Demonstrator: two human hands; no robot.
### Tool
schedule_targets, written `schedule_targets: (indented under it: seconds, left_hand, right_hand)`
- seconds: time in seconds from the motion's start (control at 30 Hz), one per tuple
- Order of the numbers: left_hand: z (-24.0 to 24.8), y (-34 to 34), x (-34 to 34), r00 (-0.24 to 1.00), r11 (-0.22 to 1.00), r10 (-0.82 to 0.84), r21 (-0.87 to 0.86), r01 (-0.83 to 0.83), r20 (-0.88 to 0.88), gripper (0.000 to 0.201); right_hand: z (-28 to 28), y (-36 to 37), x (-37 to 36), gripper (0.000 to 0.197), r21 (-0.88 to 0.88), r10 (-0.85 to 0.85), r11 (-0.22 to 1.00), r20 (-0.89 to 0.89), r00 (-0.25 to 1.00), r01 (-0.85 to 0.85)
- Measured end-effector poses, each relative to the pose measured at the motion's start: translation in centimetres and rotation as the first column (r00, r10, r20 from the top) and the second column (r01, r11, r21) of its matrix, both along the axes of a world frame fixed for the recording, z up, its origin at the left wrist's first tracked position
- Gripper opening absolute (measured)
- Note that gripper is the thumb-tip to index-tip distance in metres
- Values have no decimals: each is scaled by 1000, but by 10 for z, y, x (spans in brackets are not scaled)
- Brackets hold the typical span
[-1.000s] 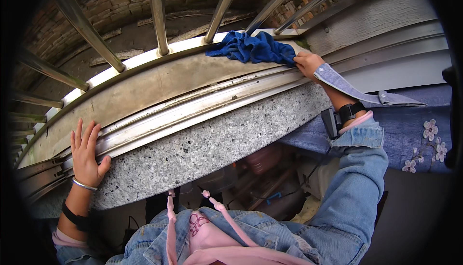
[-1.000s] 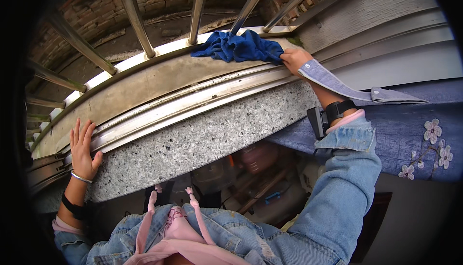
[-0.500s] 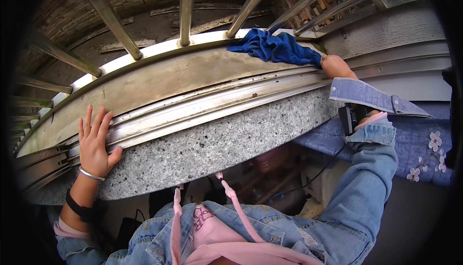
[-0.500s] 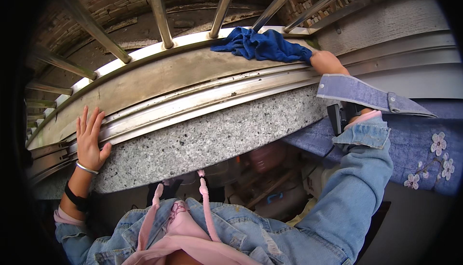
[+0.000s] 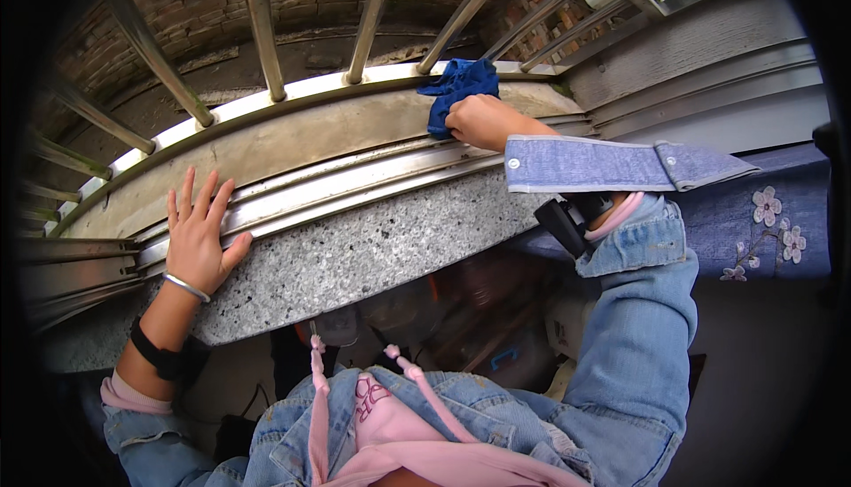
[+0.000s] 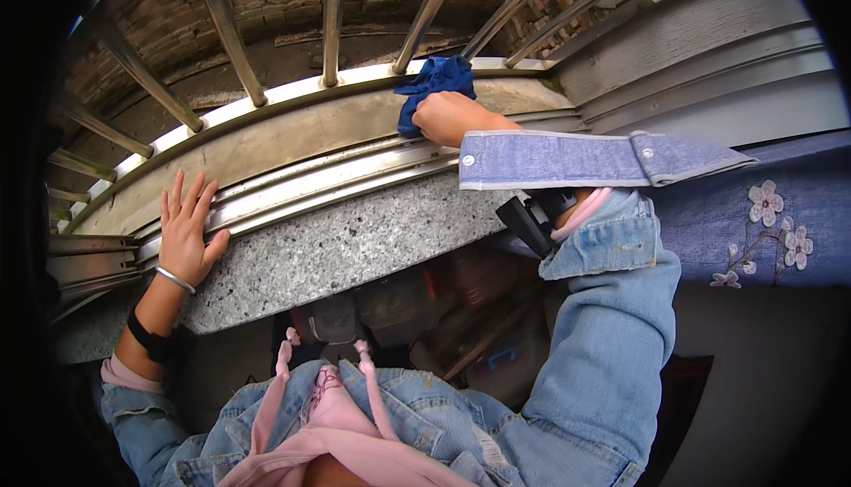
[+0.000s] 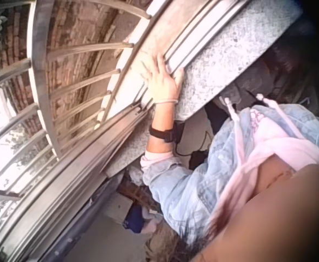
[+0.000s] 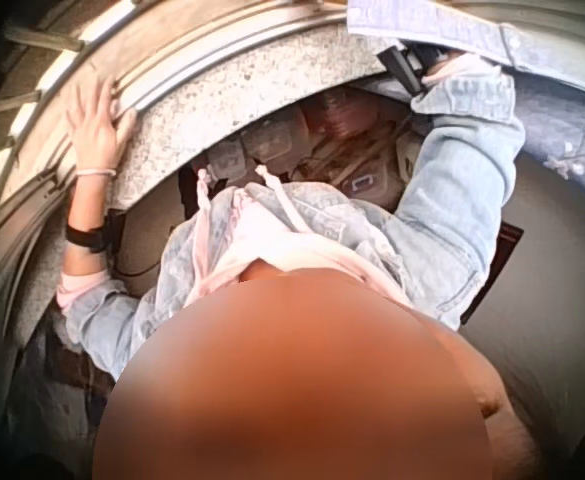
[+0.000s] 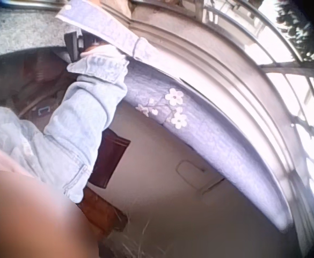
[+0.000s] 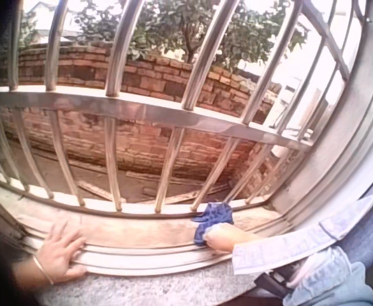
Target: The person wipes the metal window frame and sill with a blue cloth, moving along the length of the frame and repeatedly folding the cloth. The person then walks away from the window into the room.
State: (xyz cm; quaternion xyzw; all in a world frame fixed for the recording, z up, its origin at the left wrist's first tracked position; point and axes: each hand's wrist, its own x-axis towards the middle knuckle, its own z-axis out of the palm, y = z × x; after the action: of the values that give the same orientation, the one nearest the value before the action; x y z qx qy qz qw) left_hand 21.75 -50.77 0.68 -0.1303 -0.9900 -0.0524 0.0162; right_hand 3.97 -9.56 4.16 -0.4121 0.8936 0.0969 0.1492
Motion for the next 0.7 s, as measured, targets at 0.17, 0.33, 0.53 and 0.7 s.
schedule_targets:
  seconds: [0.17, 0.33, 0.53, 0.7]
  left_hand:
    - [1, -1, -2, 999, 1000, -18, 19, 17, 28, 69]
    - [-1, -2, -7, 998, 998, -49, -47, 51, 47, 72]
    - [-3, -1, -10, 996, 989, -51, -134, 60, 68, 79]
    - [-2, -1, -11, 995, 991, -51, -123, 61, 80, 81]
  right_hand:
    - [3, 14, -6, 16, -99, -53, 994, 37, 998, 56]
    - [11, 43, -23, 20, 92, -5, 996, -39, 999, 8]
    - [15, 119, -42, 18, 302, -142, 940, -85, 986, 161]
    - [17, 198, -52, 18, 186, -162, 963, -184, 970, 196]
